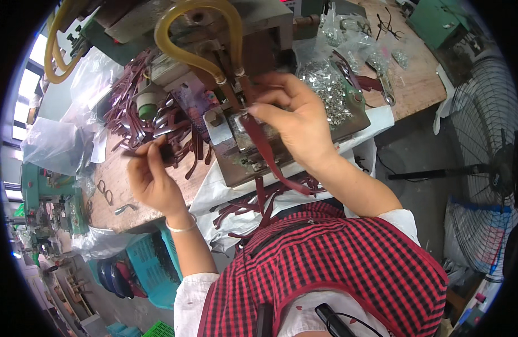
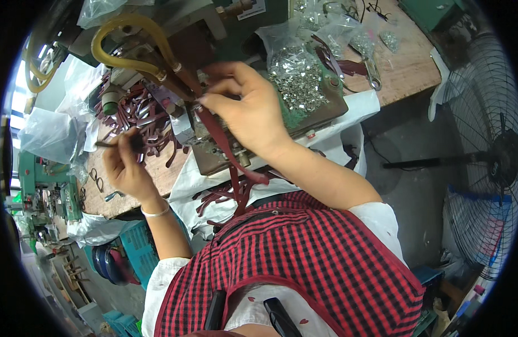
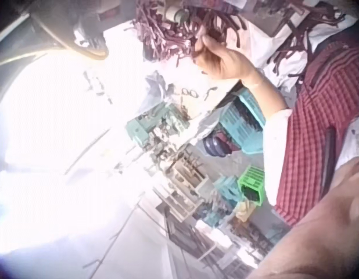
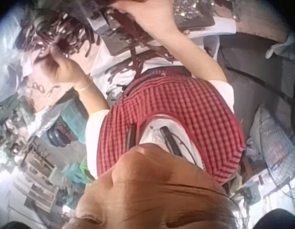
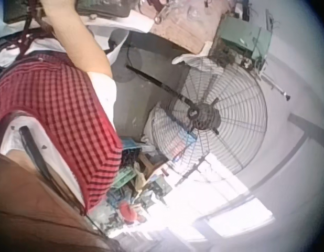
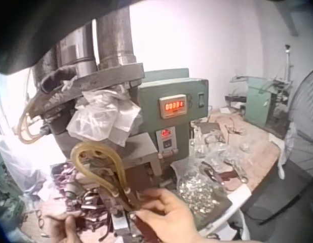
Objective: The person repeatedly picks maroon leather straps and small metal hardware from a workbench, inserts them into a press machine, and operates the press to attach the hardware. Finished pieces are placed on the bench while the process continues.
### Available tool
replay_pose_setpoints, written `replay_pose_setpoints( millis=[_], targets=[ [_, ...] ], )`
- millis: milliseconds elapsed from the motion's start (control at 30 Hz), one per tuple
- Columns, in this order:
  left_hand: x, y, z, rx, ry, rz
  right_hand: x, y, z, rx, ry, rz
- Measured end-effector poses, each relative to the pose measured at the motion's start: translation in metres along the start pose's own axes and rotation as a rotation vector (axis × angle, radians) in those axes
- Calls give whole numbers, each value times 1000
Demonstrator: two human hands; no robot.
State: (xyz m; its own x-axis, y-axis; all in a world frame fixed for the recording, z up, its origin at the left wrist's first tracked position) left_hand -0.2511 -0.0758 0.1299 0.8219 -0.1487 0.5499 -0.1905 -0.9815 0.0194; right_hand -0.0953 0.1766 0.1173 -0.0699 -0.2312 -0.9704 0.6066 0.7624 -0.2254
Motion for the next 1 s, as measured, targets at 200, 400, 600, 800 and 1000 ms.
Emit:
replay_pose_setpoints(
  millis=[200, 400, 600, 800, 1000],
  targets=[
    [131, -61, -5, -387, -582, -115, -15, -7, 36, -36, 97, -80],
    [149, -127, 40, -601, -893, -122, 7, 79, -3, 332, 298, 951],
    [136, -130, 48, -589, -871, -77, 32, 140, 4, 668, 414, 1166],
    [136, -126, 49, -552, -842, -89, 25, 135, -1, 711, 478, 1052],
    [126, -69, 56, -577, -612, -250, 22, 146, 5, 780, 411, 932]
  ],
)
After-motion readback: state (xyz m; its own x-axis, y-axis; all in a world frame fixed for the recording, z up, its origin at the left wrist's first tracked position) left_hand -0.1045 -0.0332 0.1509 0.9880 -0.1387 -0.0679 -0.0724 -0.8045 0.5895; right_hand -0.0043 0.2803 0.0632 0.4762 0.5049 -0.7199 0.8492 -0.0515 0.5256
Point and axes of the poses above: each hand's wrist, its own z-axis away from the middle knuckle, its own y-axis out of the back of the hand, x = y × z, the point moved 10 cm from there along -z, towards the middle knuckle, and after that the axes turned 15 degrees about -y, right-handed, at the moved point
